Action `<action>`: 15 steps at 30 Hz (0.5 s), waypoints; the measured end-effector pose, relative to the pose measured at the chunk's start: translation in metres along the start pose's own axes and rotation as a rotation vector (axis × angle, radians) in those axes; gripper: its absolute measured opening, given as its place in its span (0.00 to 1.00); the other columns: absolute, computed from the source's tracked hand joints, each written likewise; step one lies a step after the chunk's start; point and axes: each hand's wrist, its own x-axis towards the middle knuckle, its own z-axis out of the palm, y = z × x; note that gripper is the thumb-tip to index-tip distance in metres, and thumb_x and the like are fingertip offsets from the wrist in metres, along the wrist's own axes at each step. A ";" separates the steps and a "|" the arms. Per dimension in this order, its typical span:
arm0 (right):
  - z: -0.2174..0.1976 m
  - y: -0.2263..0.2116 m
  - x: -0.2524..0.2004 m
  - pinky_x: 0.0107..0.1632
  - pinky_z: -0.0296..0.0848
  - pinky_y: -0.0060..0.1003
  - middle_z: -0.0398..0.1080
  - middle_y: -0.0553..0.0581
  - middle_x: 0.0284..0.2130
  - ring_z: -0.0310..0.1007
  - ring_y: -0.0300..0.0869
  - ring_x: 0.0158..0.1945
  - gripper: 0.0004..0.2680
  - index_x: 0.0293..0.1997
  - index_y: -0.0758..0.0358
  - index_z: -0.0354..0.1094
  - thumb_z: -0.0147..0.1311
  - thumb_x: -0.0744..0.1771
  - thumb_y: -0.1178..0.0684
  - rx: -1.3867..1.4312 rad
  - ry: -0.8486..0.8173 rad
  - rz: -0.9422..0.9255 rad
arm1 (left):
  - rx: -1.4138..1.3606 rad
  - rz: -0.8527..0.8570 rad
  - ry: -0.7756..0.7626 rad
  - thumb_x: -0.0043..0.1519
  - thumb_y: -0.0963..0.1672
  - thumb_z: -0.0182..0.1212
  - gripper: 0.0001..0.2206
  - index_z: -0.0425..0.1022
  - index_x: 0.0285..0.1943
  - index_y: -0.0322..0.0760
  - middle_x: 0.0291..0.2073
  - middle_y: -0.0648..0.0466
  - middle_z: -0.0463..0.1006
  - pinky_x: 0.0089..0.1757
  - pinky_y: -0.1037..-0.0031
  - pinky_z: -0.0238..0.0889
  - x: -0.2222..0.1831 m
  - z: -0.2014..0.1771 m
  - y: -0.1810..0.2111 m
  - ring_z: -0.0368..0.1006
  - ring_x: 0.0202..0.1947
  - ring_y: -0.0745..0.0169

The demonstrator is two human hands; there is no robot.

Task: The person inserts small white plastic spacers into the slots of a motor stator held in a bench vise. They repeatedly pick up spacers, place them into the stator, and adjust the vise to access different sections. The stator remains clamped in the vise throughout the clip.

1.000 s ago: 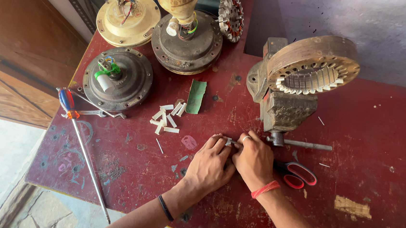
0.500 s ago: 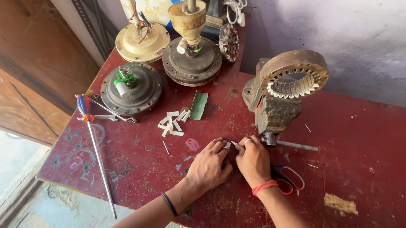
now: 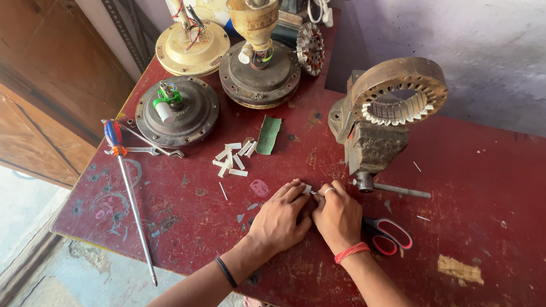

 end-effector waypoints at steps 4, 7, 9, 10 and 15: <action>0.001 -0.001 0.008 0.38 0.74 0.51 0.73 0.58 0.33 0.77 0.56 0.34 0.03 0.31 0.66 0.72 0.60 0.59 0.62 -0.014 -0.124 0.119 | 0.005 -0.019 -0.025 0.55 0.44 0.62 0.21 0.75 0.56 0.26 0.62 0.37 0.72 0.66 0.59 0.55 0.004 -0.001 0.002 0.61 0.69 0.40; 0.001 -0.001 0.014 0.38 0.76 0.48 0.74 0.59 0.34 0.78 0.56 0.35 0.08 0.32 0.67 0.72 0.61 0.55 0.63 0.032 -0.113 0.089 | 0.030 -0.036 -0.057 0.54 0.44 0.62 0.22 0.75 0.57 0.26 0.62 0.36 0.71 0.65 0.59 0.54 0.007 0.000 0.002 0.60 0.69 0.40; 0.002 -0.001 0.019 0.40 0.76 0.48 0.75 0.59 0.34 0.78 0.55 0.36 0.06 0.32 0.67 0.73 0.62 0.56 0.62 0.028 -0.161 0.153 | 0.043 -0.032 -0.076 0.54 0.44 0.62 0.23 0.75 0.58 0.26 0.62 0.36 0.71 0.65 0.59 0.53 0.008 0.001 0.002 0.60 0.69 0.40; 0.003 -0.001 0.021 0.41 0.76 0.48 0.75 0.59 0.34 0.79 0.55 0.37 0.06 0.31 0.67 0.73 0.62 0.57 0.62 0.027 -0.182 0.184 | 0.052 -0.027 -0.083 0.54 0.44 0.62 0.23 0.74 0.58 0.26 0.62 0.36 0.71 0.66 0.59 0.53 0.010 0.000 0.001 0.60 0.69 0.40; 0.007 0.001 0.023 0.41 0.75 0.49 0.75 0.60 0.34 0.77 0.57 0.38 0.05 0.31 0.67 0.73 0.63 0.57 0.62 0.011 -0.133 0.136 | 0.053 -0.036 -0.105 0.54 0.45 0.63 0.24 0.73 0.59 0.25 0.61 0.37 0.72 0.67 0.60 0.52 0.010 0.001 0.001 0.60 0.69 0.41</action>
